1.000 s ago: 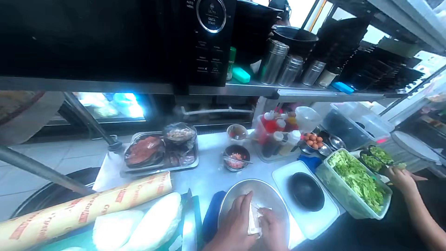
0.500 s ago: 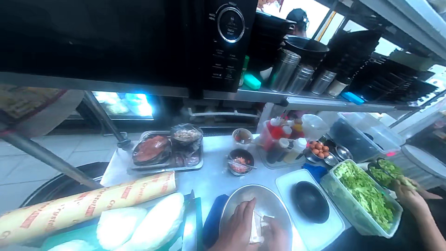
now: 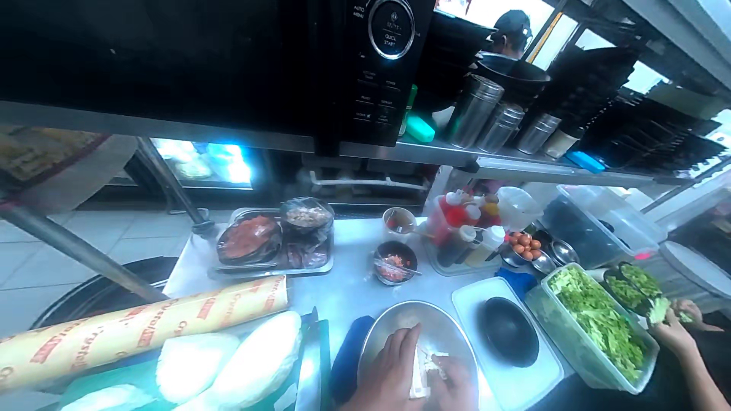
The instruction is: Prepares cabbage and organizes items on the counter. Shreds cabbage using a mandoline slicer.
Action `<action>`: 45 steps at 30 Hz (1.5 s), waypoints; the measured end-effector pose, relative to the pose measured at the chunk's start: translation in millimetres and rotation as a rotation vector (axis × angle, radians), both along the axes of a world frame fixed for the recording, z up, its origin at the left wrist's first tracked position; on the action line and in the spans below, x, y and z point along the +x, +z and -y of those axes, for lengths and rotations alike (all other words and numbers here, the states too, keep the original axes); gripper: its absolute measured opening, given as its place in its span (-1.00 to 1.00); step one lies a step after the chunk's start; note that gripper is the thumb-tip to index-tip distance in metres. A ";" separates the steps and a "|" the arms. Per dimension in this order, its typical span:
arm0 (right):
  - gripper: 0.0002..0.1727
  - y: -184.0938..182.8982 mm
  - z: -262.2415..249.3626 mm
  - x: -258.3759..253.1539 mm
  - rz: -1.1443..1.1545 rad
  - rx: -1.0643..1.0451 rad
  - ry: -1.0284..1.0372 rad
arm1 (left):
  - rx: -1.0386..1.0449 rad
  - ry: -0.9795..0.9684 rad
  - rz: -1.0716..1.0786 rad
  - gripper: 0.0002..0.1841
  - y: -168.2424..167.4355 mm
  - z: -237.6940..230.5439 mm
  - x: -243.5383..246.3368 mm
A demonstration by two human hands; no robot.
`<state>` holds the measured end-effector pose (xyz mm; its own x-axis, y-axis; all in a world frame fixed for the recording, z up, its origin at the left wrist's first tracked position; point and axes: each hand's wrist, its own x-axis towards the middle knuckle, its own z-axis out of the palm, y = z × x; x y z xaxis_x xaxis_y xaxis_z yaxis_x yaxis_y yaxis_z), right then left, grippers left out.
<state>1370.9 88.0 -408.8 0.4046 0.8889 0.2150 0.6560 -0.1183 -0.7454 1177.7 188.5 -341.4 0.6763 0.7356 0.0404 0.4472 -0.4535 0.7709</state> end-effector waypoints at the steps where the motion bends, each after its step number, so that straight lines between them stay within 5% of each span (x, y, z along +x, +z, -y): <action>1: -0.73 8.4 -1.6 -3.9 0.007 0.047 0.024 | 0.002 0.002 0.003 0.26 0.1 0.0 -0.1; 7: -0.77 -23.5 7.8 16.5 0.072 -0.165 -0.040 | -0.007 -0.001 -0.008 0.26 3.1 3.9 -3.0; 12: -0.80 18.5 -0.2 -2.1 0.074 -0.001 0.076 | 0.008 0.017 -0.002 0.26 -0.4 2.8 -2.8; 17: -0.77 -16.7 7.4 19.1 0.100 -0.210 0.006 | 0.002 -0.006 -0.017 0.25 3.1 5.0 -2.2; 21: -0.79 22.8 3.5 -1.8 0.041 -0.024 0.087 | -0.023 0.013 -0.011 0.24 4.4 7.6 -0.7; 26: -0.76 -29.4 9.8 24.9 0.108 -0.220 0.009 | -0.017 0.002 -0.013 0.26 4.9 7.8 -0.5; 31: -0.80 16.0 -2.9 -1.7 0.087 0.013 0.077 | 0.003 0.031 -0.014 0.25 3.1 8.4 0.3; 35: -0.76 -21.8 1.8 22.0 0.124 -0.259 0.012 | -0.013 0.018 -0.023 0.27 3.8 7.9 -1.8; 40: -0.78 17.3 -4.3 1.2 0.083 -0.012 0.110 | -0.005 0.027 -0.019 0.26 2.5 8.0 -1.5; 45: -0.76 -19.0 1.4 25.8 0.122 -0.265 0.032 | -0.020 0.015 -0.020 0.27 6.3 7.9 0.7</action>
